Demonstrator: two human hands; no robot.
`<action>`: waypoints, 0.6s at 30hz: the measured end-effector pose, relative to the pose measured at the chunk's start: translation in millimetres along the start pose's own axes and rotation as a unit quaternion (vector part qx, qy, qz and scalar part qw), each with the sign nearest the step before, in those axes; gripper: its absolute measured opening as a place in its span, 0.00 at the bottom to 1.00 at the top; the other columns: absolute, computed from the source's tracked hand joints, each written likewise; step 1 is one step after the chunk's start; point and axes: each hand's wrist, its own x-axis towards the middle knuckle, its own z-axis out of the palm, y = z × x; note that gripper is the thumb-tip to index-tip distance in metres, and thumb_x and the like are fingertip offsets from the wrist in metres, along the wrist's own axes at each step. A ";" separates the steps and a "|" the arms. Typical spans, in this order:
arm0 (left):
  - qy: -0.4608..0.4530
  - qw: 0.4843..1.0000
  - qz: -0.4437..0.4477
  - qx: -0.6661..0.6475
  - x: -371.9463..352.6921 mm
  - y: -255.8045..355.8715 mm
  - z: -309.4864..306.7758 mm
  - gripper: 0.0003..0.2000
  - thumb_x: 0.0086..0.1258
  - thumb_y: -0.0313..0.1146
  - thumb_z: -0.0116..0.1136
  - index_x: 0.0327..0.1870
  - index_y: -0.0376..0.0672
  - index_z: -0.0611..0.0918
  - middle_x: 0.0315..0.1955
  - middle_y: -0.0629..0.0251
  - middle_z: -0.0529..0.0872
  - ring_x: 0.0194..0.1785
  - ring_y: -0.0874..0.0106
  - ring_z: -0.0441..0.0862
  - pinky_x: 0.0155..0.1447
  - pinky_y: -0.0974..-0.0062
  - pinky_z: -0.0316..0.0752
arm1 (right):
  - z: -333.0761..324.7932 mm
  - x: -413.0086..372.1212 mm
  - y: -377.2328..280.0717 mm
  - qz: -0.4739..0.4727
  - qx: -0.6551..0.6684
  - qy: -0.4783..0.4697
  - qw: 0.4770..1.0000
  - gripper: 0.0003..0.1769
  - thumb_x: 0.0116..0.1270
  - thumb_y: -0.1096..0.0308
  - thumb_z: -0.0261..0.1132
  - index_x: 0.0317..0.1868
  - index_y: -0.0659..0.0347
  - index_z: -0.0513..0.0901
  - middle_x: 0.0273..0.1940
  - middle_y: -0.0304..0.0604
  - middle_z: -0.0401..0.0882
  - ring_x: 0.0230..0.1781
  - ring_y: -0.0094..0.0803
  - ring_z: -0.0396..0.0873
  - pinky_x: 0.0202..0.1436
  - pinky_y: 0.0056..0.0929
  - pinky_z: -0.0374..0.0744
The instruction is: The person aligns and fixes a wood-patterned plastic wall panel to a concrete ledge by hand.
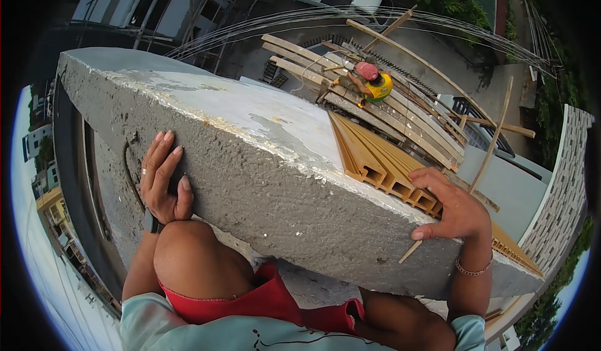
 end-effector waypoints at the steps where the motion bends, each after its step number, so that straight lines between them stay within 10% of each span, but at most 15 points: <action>1: -0.001 1.000 0.000 0.001 -0.1 0.0 -0.3 0.19 0.67 0.36 0.51 0.54 0.33 0.81 0.58 0.44 0.79 0.65 0.46 0.73 0.69 0.53 0.65 | -0.4 0.2 -0.1 0.000 0.002 -0.002 1.000 0.42 0.44 0.46 0.81 0.54 0.58 0.73 0.56 0.48 0.72 0.59 0.47 0.73 0.62 0.39 0.72; 18: 0.002 1.000 -0.006 0.006 -0.7 1.0 0.4 0.20 0.67 0.37 0.51 0.53 0.32 0.82 0.58 0.44 0.79 0.65 0.46 0.73 0.69 0.52 0.65 | 0.4 -0.5 0.8 0.007 -0.003 -0.001 1.000 0.42 0.43 0.46 0.81 0.54 0.58 0.73 0.57 0.47 0.72 0.60 0.47 0.73 0.62 0.40 0.72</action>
